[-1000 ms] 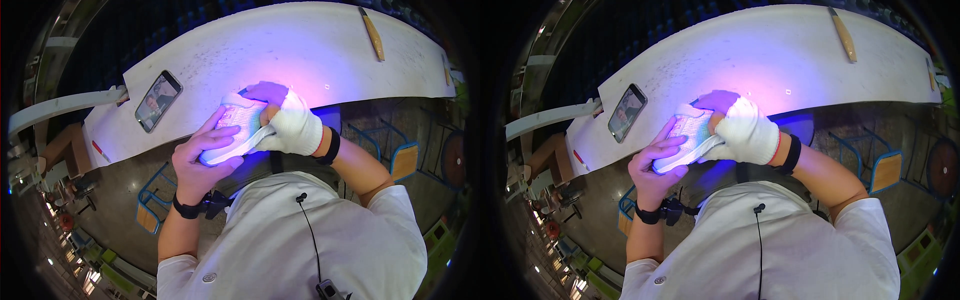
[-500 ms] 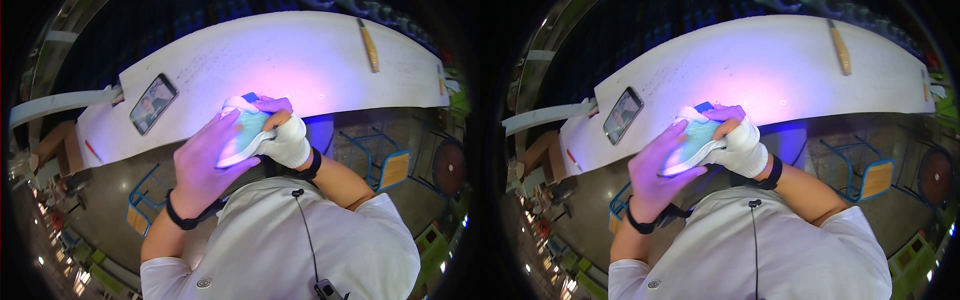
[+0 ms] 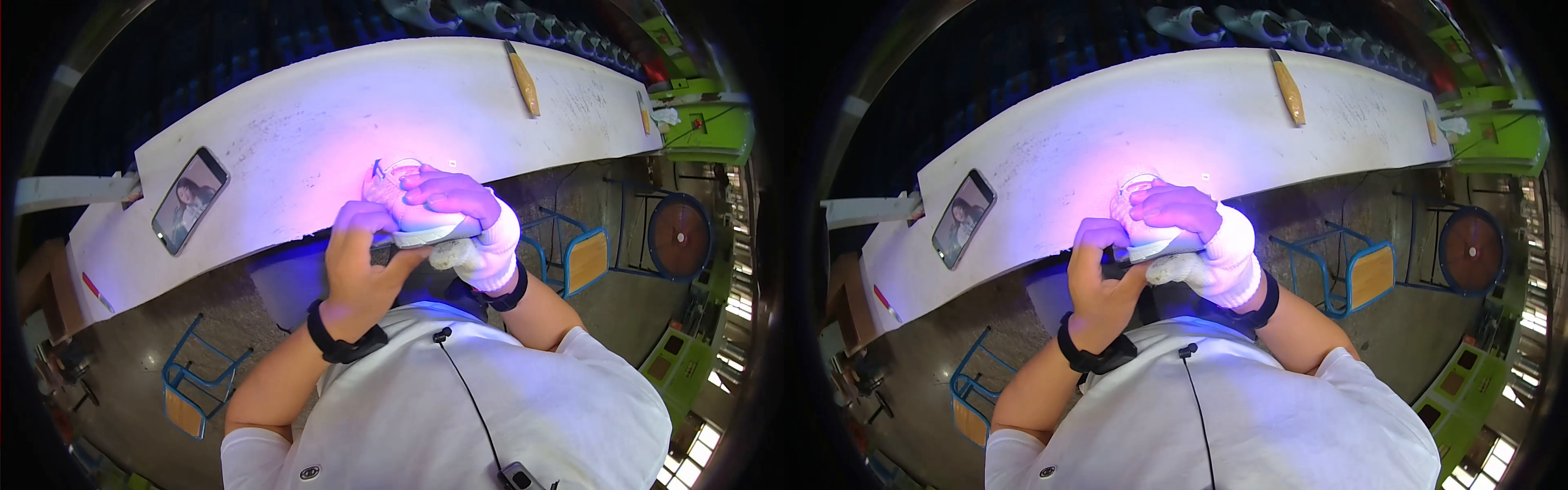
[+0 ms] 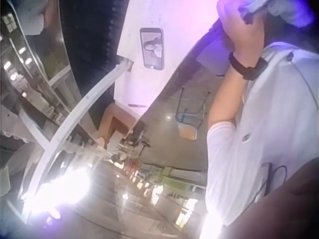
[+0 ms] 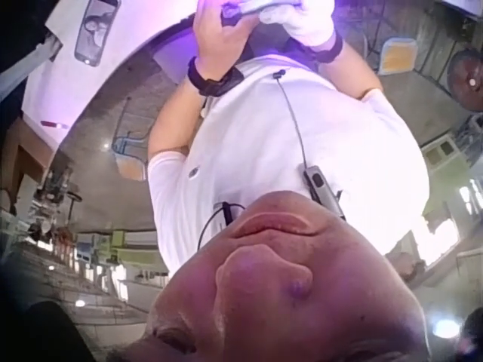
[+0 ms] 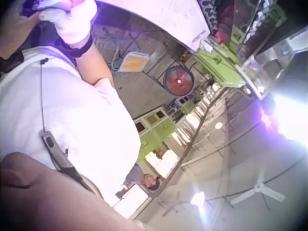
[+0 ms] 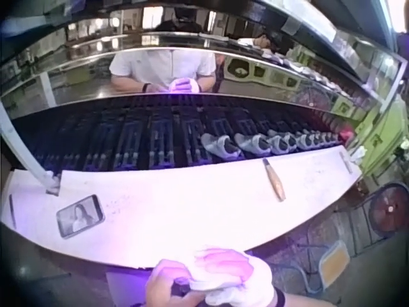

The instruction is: Inspecting shoe components using a UV light on an assembly line.

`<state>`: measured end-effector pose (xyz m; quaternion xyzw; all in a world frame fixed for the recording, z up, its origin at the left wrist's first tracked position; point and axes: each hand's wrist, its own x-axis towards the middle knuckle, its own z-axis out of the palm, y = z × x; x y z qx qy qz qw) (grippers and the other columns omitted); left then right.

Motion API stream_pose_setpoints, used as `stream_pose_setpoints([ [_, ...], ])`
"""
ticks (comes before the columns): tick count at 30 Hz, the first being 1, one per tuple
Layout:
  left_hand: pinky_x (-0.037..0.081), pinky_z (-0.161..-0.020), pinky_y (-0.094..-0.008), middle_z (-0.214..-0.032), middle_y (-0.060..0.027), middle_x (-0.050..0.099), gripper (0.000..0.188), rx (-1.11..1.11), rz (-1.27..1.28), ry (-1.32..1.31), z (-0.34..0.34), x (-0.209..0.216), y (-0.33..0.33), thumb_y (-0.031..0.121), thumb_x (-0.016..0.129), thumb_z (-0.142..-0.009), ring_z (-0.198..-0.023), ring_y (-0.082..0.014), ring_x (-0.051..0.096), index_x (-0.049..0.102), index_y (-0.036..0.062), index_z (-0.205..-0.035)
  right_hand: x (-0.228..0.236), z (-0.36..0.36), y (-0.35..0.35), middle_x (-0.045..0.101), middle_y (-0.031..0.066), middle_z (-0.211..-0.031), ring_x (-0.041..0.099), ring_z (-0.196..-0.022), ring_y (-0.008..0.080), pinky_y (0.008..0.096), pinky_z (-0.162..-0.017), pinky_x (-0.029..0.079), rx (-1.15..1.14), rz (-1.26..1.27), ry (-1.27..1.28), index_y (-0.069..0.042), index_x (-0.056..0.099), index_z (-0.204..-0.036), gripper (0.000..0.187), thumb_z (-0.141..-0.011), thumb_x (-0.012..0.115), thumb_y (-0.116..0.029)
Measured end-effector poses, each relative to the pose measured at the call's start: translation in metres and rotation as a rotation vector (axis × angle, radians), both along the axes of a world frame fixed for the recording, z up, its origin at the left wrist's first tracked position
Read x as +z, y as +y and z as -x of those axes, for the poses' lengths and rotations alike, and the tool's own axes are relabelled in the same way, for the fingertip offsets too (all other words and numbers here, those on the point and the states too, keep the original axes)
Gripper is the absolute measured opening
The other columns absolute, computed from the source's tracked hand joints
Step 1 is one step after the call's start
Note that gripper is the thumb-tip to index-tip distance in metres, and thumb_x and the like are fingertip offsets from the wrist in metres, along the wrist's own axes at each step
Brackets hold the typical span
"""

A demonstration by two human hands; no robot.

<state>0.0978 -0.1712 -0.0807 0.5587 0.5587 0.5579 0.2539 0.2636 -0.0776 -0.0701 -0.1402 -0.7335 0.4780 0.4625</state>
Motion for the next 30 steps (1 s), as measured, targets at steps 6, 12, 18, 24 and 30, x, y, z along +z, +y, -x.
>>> stream_pose_setpoints([
  [6,0.049,-0.07,-0.0395,-0.094,-0.0113,0.062,0.039,0.036,-0.127,-0.01,-0.011,-0.004,0.01,0.012,0.093,-0.076,-0.082,-0.0299,0.06,0.059,0.0062,-0.095,-0.003,-0.003,0.005,0.071,0.0229,-0.122,0.067,-0.122,0.0421,0.0636,-0.118,0.04,0.011,0.166,0.008,-0.004,0.061,-0.128,0.053,-0.091,0.085,-0.032],
  [12,0.051,-0.073,-0.0409,-0.097,-0.0117,0.063,0.043,-0.022,-0.078,-0.026,-0.008,-0.007,0.027,0.013,0.095,-0.073,-0.087,-0.0305,0.06,0.061,0.0047,-0.099,-0.013,-0.021,0.01,0.071,0.0209,-0.122,0.066,-0.125,0.0363,0.054,-0.117,0.044,-0.006,0.236,0.101,0.002,0.065,-0.124,0.045,-0.083,0.083,-0.004],
  [18,0.054,-0.082,-0.0436,-0.106,-0.0127,0.063,0.046,-0.154,-0.029,0.444,-0.014,0.014,0.062,0.016,0.095,-0.066,-0.102,-0.034,0.061,0.064,0.0046,-0.098,-0.008,-0.068,0.035,0.074,0.0215,-0.122,0.073,-0.112,0.0319,0.0404,-0.102,0.056,-0.136,0.244,-0.193,0.001,0.069,-0.123,0.039,-0.087,0.08,-0.008],
  [24,0.055,-0.096,-0.0449,-0.127,-0.0127,0.067,0.046,-0.329,0.04,0.221,0.01,-0.004,0.08,0.019,0.091,-0.075,-0.119,-0.0353,0.062,0.067,0.0047,-0.112,-0.008,-0.079,0.054,0.078,0.0147,-0.099,0.075,-0.088,0.0224,0.0333,-0.079,0.058,-0.339,0.077,-0.602,0.0,0.075,-0.116,0.032,-0.093,0.077,-0.022],
  [30,0.052,-0.105,-0.0429,-0.13,-0.0139,0.068,0.074,-0.184,0.286,-0.13,0.075,0.047,0.059,0.019,0.094,-0.072,-0.123,-0.0309,0.065,0.065,0.0054,-0.139,-0.006,-0.006,0.057,0.073,0.0072,-0.098,0.067,-0.094,0.0145,0.0327,-0.084,0.055,-0.259,0.675,-0.318,0.0,0.072,-0.11,0.046,-0.101,0.07,-0.045],
])
